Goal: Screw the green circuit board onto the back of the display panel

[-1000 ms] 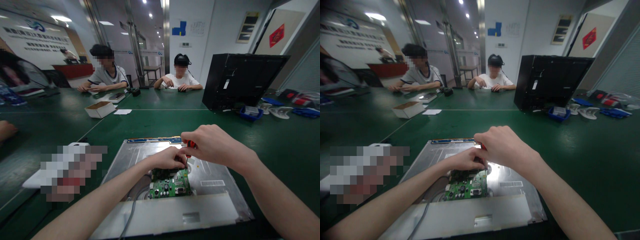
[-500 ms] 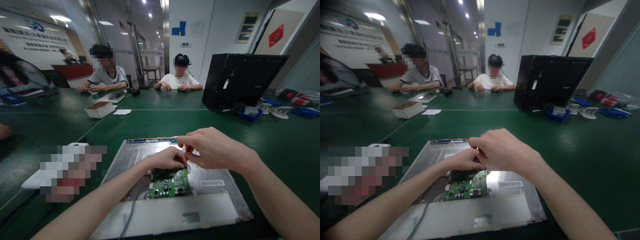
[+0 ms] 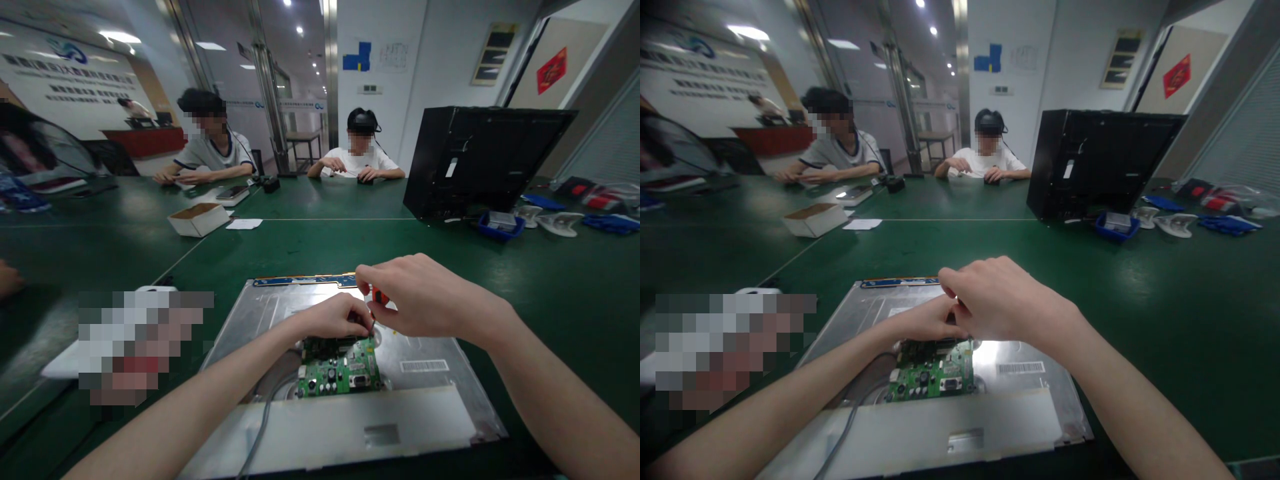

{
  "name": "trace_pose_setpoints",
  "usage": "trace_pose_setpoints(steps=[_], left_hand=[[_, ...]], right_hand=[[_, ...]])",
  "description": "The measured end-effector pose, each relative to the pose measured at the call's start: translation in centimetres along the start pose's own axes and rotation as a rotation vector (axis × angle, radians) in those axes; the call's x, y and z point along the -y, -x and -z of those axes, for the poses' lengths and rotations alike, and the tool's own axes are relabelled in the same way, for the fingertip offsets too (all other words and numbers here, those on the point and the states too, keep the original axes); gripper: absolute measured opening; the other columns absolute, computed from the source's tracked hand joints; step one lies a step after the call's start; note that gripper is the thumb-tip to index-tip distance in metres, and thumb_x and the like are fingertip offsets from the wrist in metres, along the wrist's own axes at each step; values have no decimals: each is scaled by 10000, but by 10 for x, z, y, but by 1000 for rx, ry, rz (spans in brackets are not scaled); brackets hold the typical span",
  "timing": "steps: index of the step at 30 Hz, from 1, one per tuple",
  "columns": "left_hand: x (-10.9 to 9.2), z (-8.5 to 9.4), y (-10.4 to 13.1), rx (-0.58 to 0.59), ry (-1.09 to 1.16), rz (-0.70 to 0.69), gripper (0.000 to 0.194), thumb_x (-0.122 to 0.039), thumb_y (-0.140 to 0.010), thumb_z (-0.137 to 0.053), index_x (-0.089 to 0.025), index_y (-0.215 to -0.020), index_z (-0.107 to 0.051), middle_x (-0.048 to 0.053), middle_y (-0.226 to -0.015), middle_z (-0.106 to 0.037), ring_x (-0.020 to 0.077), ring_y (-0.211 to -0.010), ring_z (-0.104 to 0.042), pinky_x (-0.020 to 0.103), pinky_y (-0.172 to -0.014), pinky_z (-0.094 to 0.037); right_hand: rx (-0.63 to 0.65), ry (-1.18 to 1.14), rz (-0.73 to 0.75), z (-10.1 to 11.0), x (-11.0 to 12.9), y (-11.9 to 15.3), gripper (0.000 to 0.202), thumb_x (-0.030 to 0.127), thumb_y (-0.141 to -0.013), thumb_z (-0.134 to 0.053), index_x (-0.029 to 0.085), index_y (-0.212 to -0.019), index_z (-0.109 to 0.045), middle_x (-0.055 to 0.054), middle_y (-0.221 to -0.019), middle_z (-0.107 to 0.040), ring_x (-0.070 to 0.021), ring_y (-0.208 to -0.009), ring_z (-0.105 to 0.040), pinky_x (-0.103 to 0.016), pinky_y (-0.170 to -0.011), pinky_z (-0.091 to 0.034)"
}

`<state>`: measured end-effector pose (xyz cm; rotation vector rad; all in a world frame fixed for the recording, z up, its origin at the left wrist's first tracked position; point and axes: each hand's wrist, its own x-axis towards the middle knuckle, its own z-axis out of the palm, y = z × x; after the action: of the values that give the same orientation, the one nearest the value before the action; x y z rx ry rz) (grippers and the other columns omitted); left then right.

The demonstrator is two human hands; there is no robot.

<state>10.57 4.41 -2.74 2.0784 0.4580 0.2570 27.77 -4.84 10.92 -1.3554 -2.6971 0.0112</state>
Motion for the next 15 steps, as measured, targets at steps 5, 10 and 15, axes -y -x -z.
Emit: trace_pose_setpoints(steps=[5, 10, 15], left_hand=[[-2, 1, 1, -1, -6, -2, 89, -109, -784, -693, -139, -845, -750, 18, -775, -729, 180, -740, -662, 247, -691, -496], [-2, 1, -1, 28, 14, -3, 102, -75, -779, -685, -151, -819, -740, 12, -802, -743, 172, -769, -677, 239, -721, -504], [-1, 0, 0, 11, 19, -1, 105, -62, -779, -688, -156, -793, -732, 4, -776, -733, 158, -746, -670, 229, -708, -493]], right_hand=[[6, -12, 59, 1, 1, 1, 135, 204, -844, -594, 215, -972, -553, 2, -830, -687, -136, -623, -552, -251, -519, -245], [-36, 102, -55, -2, -1, -3, 160, 369, -935, -585, 217, -908, -626, -19, -774, -708, -165, -640, -605, -265, -517, -205], [-36, 134, -98, -3, -1, -4, 273, 388, -974, -521, 219, -818, -669, -22, -670, -692, -159, -575, -587, -275, -510, -188]])
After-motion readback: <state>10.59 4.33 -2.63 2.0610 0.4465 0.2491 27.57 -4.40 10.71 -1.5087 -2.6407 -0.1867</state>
